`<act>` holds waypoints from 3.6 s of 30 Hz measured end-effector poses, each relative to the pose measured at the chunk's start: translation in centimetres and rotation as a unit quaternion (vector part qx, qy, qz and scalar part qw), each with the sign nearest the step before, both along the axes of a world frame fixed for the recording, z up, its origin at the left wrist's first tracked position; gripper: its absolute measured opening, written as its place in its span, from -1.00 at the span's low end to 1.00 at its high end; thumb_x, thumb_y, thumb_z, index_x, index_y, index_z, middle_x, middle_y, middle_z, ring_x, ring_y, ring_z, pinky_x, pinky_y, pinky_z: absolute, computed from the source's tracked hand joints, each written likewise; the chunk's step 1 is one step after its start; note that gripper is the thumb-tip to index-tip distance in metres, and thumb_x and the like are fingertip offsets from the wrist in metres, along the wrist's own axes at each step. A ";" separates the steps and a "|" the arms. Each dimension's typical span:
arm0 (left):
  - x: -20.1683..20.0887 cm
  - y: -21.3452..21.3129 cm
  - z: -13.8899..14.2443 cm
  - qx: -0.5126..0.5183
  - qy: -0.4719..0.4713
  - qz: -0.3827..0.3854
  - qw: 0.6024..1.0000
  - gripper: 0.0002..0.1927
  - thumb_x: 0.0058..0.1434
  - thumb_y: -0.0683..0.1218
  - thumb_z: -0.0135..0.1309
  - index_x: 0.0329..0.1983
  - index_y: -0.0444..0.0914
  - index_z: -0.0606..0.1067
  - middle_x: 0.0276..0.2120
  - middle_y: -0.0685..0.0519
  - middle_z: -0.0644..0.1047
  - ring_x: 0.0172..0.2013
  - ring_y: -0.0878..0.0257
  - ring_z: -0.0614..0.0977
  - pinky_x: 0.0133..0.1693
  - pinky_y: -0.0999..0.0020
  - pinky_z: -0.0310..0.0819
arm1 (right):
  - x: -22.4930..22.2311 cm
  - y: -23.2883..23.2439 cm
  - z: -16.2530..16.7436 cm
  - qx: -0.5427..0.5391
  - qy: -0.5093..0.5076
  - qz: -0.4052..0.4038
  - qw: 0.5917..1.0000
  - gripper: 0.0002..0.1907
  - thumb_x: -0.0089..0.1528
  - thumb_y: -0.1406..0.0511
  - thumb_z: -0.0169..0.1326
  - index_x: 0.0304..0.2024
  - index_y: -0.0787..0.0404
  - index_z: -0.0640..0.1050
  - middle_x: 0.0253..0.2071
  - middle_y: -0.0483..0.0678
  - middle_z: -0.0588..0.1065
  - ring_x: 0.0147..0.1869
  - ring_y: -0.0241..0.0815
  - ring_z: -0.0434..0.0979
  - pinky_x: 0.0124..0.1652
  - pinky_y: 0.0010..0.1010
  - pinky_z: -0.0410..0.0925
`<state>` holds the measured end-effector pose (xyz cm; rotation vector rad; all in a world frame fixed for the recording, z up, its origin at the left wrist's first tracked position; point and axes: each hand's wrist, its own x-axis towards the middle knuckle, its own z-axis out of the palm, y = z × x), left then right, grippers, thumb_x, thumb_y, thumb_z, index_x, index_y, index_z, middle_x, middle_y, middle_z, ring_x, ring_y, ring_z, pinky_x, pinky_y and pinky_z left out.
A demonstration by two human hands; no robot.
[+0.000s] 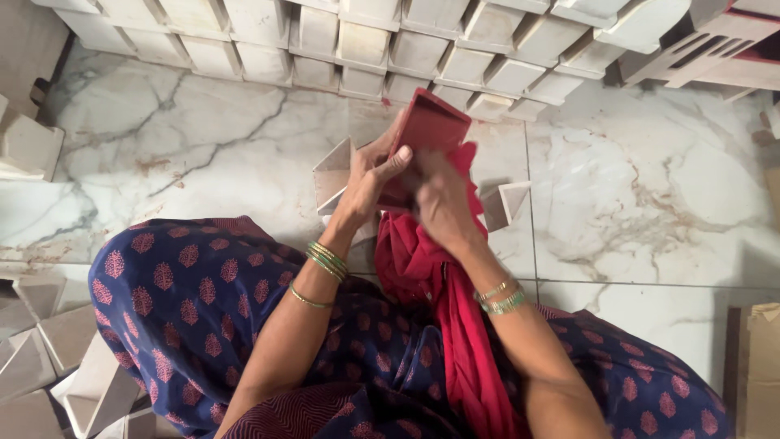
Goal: The person sits on the floor and wipes small wooden boxes one at a time with a red cloth, turning each box to clean its sides and interior, then sets the finished box aside and picks up the next one.
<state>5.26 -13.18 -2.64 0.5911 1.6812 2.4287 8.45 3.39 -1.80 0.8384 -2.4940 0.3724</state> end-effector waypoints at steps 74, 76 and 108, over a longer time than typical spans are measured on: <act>2.0 3.4 -0.3 0.123 -0.018 -0.024 0.992 -0.32 0.47 0.10 -0.04 0.51 -0.41 0.23 0.33 -0.08 0.39 0.32 0.18 0.37 0.37 0.25 0.18 | -1.7 -1.2 3.9 -0.122 0.031 -0.169 0.978 -0.90 0.24 0.45 0.03 -0.21 0.40 0.48 -0.14 0.25 0.41 -0.16 0.29 0.54 -0.26 0.01 0.42; 1.5 2.8 -0.2 0.135 0.007 -0.012 0.991 -0.30 0.45 0.08 -0.02 0.51 -0.40 0.19 0.42 -0.06 0.32 0.41 0.18 0.31 0.44 0.27 0.08 | -0.5 -1.2 3.7 -0.066 -0.004 -0.155 0.986 -0.90 0.23 0.46 0.04 -0.22 0.41 0.51 -0.16 0.25 0.42 -0.19 0.28 0.53 -0.29 0.03 0.41; 0.2 0.1 1.3 0.079 0.068 0.059 0.993 -0.24 0.40 0.05 0.05 0.53 -0.44 0.16 0.50 -0.11 0.24 0.50 0.11 0.20 0.50 0.21 -0.05 | 2.0 2.2 6.7 -0.014 -0.126 -0.184 0.975 -0.67 0.11 0.50 0.00 -0.13 0.21 0.66 -0.01 0.14 0.51 -0.07 0.21 0.58 -0.09 -0.03 0.44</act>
